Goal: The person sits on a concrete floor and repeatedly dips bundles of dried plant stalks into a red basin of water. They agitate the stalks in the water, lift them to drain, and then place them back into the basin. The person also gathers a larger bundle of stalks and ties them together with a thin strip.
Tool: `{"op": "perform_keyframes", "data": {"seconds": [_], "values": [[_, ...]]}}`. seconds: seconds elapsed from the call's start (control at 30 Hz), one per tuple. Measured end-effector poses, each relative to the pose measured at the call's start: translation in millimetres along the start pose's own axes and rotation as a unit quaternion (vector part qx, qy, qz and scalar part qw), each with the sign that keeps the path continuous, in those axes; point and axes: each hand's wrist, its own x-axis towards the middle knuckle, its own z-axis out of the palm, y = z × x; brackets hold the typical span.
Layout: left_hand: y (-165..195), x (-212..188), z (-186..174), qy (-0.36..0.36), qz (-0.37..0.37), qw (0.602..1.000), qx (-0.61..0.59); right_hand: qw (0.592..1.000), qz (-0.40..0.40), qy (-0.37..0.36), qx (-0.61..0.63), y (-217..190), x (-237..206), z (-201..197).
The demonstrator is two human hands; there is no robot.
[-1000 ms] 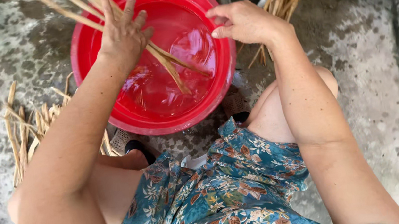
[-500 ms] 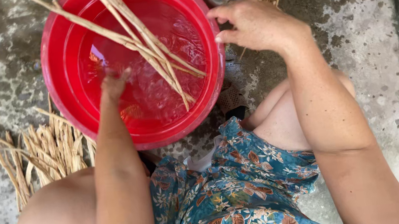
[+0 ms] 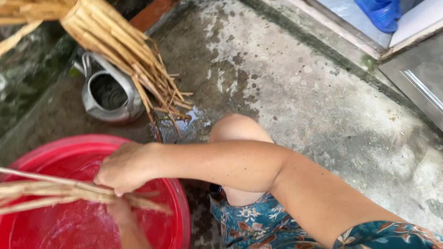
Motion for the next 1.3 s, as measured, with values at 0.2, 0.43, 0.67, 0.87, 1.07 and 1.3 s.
{"op": "perform_keyframes", "data": {"seconds": [0.2,0.43,0.67,0.87,1.07,1.3], "values": [[19,-4,-54,0.177,-0.076,0.974,0.123,1.000,0.004,0.013,-0.008,18,10,1],[32,15,-65,0.256,0.025,0.964,0.064,0.999,0.005,-0.033,-0.027,28,14,1],[-45,-35,-8,0.116,-0.116,0.926,0.341,0.999,0.001,-0.033,-0.035,25,14,3],[-45,-61,-18,-0.037,-0.238,0.887,0.393,0.999,0.007,-0.041,-0.035,22,8,3],[23,-40,-72,0.274,0.004,0.962,0.018,0.999,-0.021,-0.014,-0.036,21,1,13],[-34,-45,-92,0.187,-0.025,0.961,0.202,0.999,-0.031,-0.026,0.026,35,11,35]]}}
